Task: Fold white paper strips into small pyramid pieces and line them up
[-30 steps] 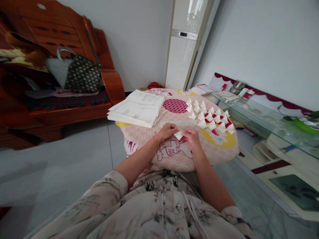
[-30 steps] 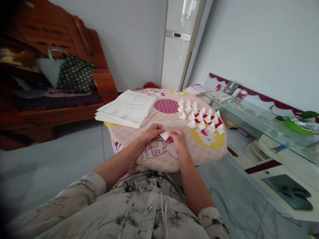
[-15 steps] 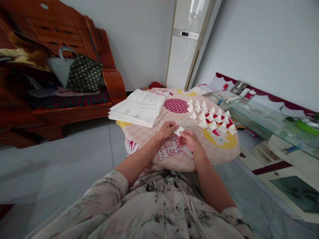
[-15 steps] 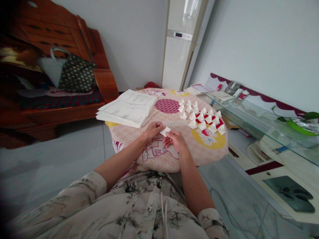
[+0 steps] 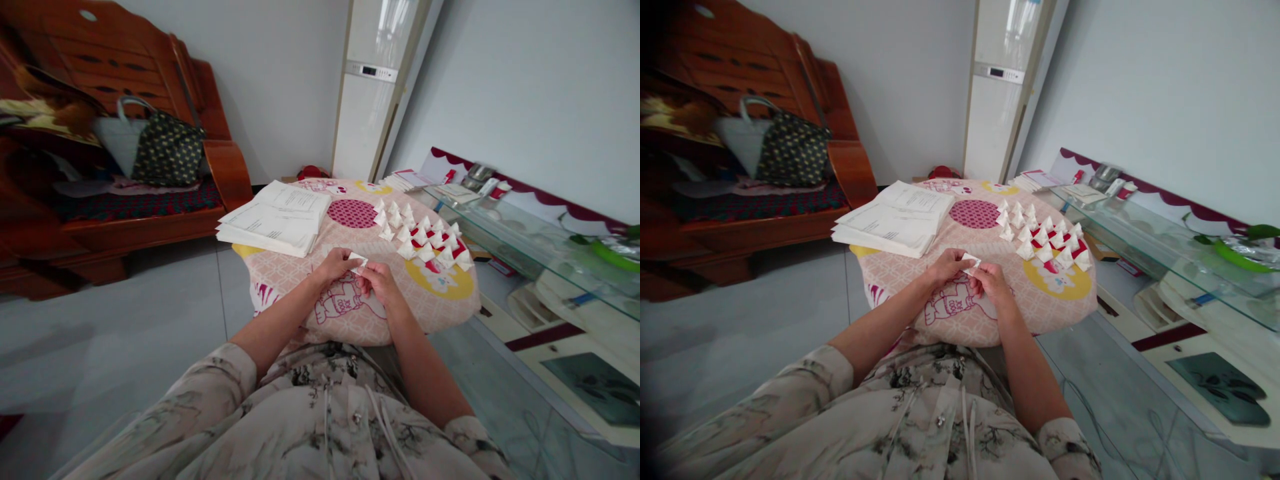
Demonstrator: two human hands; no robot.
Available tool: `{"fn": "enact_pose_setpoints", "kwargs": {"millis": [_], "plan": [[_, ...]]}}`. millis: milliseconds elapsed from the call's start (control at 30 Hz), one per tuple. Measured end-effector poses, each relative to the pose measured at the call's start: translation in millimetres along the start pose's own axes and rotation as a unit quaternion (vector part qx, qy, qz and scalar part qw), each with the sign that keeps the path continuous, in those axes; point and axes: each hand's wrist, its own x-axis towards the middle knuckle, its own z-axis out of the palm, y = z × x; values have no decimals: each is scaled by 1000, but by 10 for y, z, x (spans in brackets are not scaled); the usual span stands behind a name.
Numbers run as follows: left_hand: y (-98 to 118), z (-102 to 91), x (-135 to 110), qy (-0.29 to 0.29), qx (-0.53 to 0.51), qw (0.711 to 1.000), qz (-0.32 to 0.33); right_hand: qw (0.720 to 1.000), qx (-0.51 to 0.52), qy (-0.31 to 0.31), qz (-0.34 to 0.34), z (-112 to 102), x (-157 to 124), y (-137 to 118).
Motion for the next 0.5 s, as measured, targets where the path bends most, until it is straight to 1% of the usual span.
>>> {"fn": "enact_pose_setpoints", "kwargs": {"millis": [100, 267, 400, 500], "plan": [[1, 11, 3, 25, -6, 1000, 18, 1000, 2, -4, -3, -1, 1, -2], [33, 9, -13, -5, -66, 998, -13, 999, -14, -33, -1, 2, -16, 12], [7, 6, 0, 8, -68, 998, -2, 998, -34, -53, 4, 13, -24, -5], [-4, 6, -2, 16, -76, 997, -17, 998, -40, -57, -1, 8, -18, -17]]}}
